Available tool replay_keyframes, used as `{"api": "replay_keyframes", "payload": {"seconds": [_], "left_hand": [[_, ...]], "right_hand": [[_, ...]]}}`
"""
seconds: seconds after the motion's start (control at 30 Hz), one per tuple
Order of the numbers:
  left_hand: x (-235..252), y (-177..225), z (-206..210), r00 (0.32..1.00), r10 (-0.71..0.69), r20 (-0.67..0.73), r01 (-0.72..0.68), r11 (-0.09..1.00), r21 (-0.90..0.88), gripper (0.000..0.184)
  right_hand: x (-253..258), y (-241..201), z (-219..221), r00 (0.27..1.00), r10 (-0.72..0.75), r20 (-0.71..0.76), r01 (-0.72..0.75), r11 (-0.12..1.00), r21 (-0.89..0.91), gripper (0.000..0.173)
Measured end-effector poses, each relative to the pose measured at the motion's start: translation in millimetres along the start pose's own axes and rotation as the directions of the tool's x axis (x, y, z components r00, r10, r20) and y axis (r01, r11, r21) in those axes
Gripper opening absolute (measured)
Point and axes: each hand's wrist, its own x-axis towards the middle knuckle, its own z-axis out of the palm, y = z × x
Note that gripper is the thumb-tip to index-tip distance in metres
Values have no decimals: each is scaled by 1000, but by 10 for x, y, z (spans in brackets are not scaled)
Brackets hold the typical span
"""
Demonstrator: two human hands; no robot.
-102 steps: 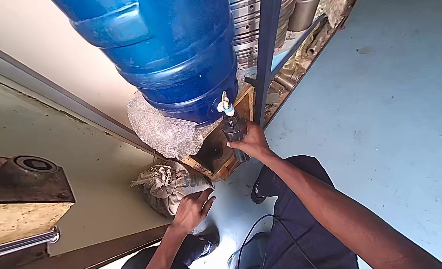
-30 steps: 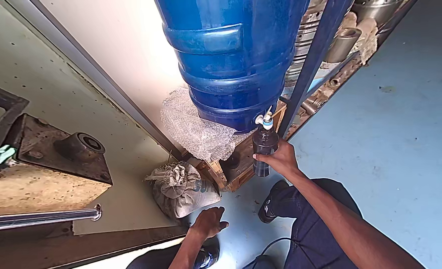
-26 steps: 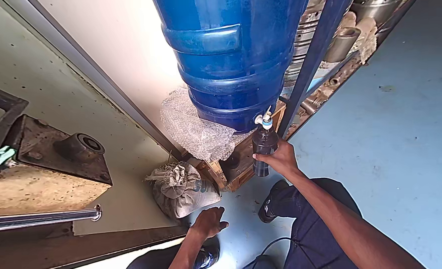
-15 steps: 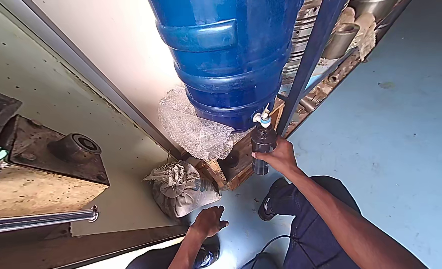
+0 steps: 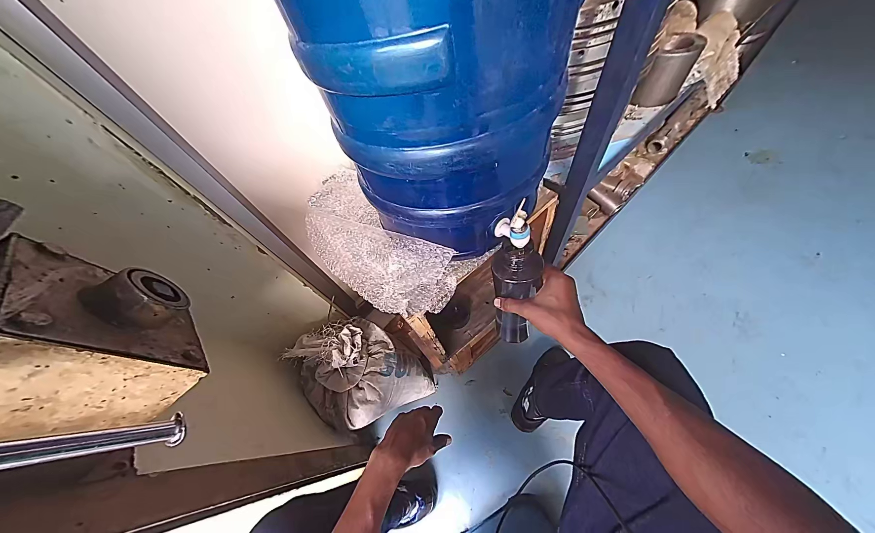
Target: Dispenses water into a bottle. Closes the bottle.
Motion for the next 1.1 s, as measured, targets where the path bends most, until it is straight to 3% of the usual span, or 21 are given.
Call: {"api": "replay_keyframes", "payload": {"seconds": [1.1], "left_hand": [[-6, 13, -20, 1000, 4, 1, -4, 1000, 3, 60]], "right_hand": [[0, 5, 6, 1000, 8, 1, -8, 1000, -17, 70]]}}
